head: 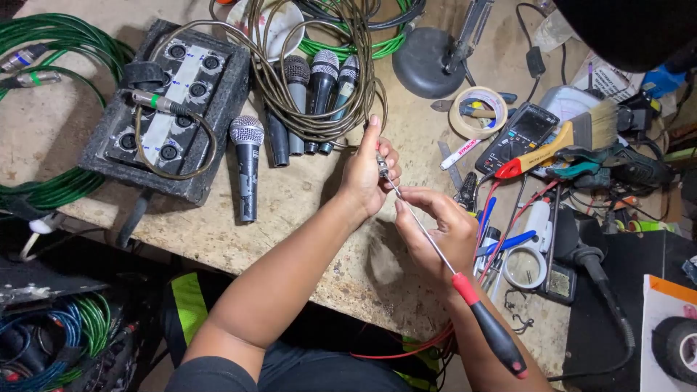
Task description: Testing and inspecting microphones and audio cables on a repair bench
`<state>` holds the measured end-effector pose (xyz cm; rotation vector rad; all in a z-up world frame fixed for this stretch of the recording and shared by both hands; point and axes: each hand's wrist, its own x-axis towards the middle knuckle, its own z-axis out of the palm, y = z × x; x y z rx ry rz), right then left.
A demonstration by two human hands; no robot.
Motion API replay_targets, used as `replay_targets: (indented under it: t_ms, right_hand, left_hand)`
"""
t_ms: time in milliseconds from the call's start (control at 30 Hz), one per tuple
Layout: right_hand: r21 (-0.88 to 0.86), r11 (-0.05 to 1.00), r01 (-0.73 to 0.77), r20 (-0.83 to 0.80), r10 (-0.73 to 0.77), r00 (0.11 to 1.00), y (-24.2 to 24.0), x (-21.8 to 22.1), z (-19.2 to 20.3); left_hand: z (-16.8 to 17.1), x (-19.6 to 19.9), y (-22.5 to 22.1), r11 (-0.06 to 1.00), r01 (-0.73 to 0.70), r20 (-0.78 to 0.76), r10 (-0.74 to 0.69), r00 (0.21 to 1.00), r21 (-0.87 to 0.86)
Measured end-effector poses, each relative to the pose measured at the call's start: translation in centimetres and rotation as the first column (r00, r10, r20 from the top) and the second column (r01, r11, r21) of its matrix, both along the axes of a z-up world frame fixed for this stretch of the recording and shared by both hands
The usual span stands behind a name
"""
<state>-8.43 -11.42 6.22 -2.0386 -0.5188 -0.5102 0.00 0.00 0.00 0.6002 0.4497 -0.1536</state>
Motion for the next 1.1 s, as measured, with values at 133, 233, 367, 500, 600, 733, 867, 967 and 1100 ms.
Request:
replay_targets:
  t_ms: [133, 233, 367, 500, 600, 733, 867, 967, 1100]
  right_hand:
    - [0.010, 1.000, -0.016, 0.014, 0.016, 1.000, 0.7, 1.1, -0.5]
    - [0.069, 0.997, -0.034, -0.013, 0.035, 0.999, 0.7, 1.4, -1.3]
    - [0.025, 0.999, -0.029, 0.024, 0.028, 0.999, 0.2, 1.7, -2.6]
    - [-0.028, 0.998, -0.050, 0.101, 0.052, 0.993, 0.7, 1.3, -2.4]
    - [-0.030, 0.997, -0.070, 0.100, 0.072, 0.992, 0.9, 0.9, -2.0]
    - [0.005, 0.997, -0.073, 0.078, 0.073, 0.994, 0.8, 0.8, -2.2]
    - [0.012, 0.999, -0.040, 0.083, 0.039, 0.996, 0.7, 0.7, -2.9]
    - [0.014, 0.999, -0.036, 0.091, 0.035, 0.995, 0.7, 0.8, -3.0]
    - [0.028, 0.999, -0.046, 0.078, 0.044, 0.996, 0.7, 0.8, -3.3]
  left_hand:
    - [-1.3, 0.4, -0.8, 1.000, -0.009, -0.010, 0.009, 1.000, 0.022]
    - [-1.2, 0.3, -0.6, 0.999, -0.047, -0.019, 0.047, 0.999, 0.018]
    - [-1.2, -0.2, -0.9, 0.997, -0.073, -0.027, 0.073, 0.997, 0.005]
    - [-1.3, -0.4, -0.8, 0.998, -0.045, 0.005, 0.045, 0.999, -0.035]
    - [-0.7, -1.1, -0.5, 0.998, -0.037, 0.018, 0.038, 0.999, -0.054]
    - [-0.9, -0.5, -0.3, 0.995, -0.058, 0.076, 0.064, 0.995, -0.075]
    - [-1.3, -0.4, -0.4, 0.998, -0.041, 0.115, 0.046, 0.992, -0.044]
    - [-1.3, -0.4, -0.4, 0.999, -0.036, 0.132, 0.040, 0.990, -0.039]
    - [-1.9, -0.7, -0.6, 1.000, -0.028, 0.141, 0.029, 0.990, -0.010]
